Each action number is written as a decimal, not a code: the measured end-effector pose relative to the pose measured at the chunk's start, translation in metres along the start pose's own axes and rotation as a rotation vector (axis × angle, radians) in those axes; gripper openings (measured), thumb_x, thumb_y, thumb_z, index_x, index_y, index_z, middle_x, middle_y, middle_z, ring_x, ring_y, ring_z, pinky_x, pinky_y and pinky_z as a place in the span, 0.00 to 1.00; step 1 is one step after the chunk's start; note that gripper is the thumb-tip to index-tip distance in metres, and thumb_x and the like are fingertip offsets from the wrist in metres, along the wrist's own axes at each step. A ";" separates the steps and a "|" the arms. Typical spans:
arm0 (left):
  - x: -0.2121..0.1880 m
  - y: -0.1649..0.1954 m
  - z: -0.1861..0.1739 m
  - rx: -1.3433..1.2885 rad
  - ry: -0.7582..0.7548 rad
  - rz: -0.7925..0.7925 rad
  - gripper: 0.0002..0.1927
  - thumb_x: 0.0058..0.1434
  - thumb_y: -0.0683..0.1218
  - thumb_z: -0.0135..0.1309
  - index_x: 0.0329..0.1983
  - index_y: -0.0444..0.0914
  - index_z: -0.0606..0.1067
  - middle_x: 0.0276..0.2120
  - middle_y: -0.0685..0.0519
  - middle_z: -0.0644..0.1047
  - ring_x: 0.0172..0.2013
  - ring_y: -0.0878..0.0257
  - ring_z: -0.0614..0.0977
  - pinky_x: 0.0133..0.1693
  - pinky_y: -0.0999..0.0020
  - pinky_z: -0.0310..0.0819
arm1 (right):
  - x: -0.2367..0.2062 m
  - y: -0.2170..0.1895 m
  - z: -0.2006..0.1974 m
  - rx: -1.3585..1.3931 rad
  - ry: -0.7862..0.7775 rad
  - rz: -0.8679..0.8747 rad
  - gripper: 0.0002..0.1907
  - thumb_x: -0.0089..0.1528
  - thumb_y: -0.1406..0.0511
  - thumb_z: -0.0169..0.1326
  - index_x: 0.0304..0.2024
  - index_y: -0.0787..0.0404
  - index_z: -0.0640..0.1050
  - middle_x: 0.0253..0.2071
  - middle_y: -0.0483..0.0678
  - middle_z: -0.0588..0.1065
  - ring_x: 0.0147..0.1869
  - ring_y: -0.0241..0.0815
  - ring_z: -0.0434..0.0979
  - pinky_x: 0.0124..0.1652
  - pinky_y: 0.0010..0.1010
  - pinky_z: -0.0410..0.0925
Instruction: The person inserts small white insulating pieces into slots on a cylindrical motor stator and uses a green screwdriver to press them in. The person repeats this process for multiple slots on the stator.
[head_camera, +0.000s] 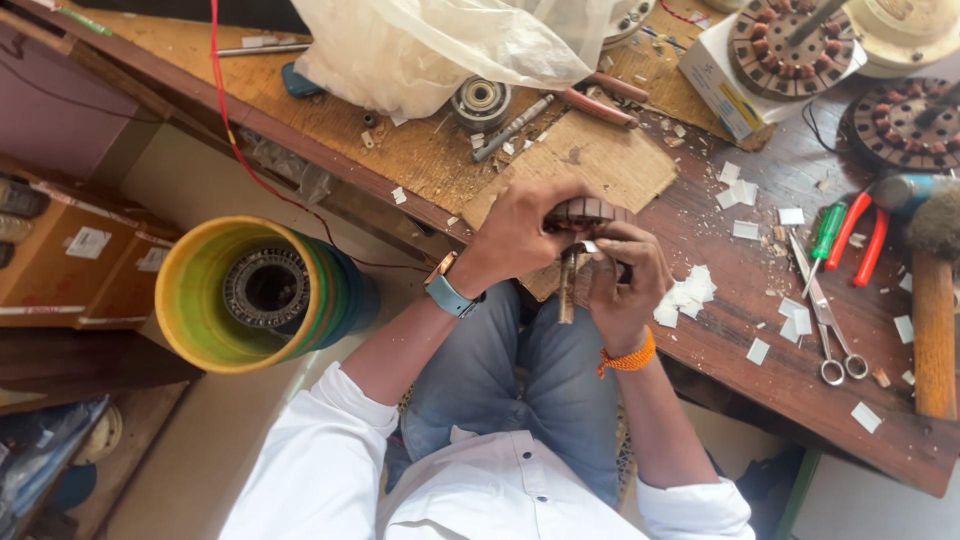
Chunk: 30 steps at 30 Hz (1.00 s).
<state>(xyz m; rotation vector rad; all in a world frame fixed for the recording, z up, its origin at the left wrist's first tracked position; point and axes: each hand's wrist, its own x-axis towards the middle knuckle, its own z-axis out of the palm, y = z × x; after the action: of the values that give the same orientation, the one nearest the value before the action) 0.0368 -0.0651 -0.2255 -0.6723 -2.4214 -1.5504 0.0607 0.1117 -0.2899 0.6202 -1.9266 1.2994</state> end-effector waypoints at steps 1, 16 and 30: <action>0.001 -0.001 -0.002 0.011 -0.019 0.031 0.18 0.56 0.42 0.64 0.50 0.38 0.76 0.38 0.45 0.82 0.41 0.52 0.87 0.43 0.62 0.80 | -0.001 0.003 -0.001 0.002 -0.014 0.000 0.08 0.62 0.77 0.59 0.40 0.63 0.75 0.46 0.54 0.80 0.50 0.46 0.83 0.49 0.34 0.76; 0.001 -0.010 -0.021 -0.177 -0.269 -0.100 0.33 0.62 0.45 0.59 0.71 0.40 0.67 0.44 0.47 0.83 0.42 0.60 0.84 0.48 0.66 0.77 | -0.001 0.000 -0.019 0.039 -0.189 -0.007 0.12 0.61 0.80 0.61 0.39 0.66 0.71 0.51 0.59 0.80 0.50 0.48 0.85 0.47 0.33 0.78; 0.012 0.014 0.008 0.063 -0.122 -0.190 0.17 0.60 0.48 0.62 0.51 0.38 0.78 0.36 0.44 0.83 0.38 0.51 0.86 0.40 0.59 0.78 | 0.018 0.001 -0.032 0.363 0.165 0.335 0.07 0.66 0.77 0.56 0.42 0.63 0.75 0.48 0.50 0.79 0.43 0.36 0.84 0.41 0.23 0.79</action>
<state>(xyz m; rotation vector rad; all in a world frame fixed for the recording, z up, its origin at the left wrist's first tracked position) 0.0338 -0.0496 -0.2132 -0.5535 -2.6820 -1.5331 0.0583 0.1416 -0.2692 0.3543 -1.7194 1.8760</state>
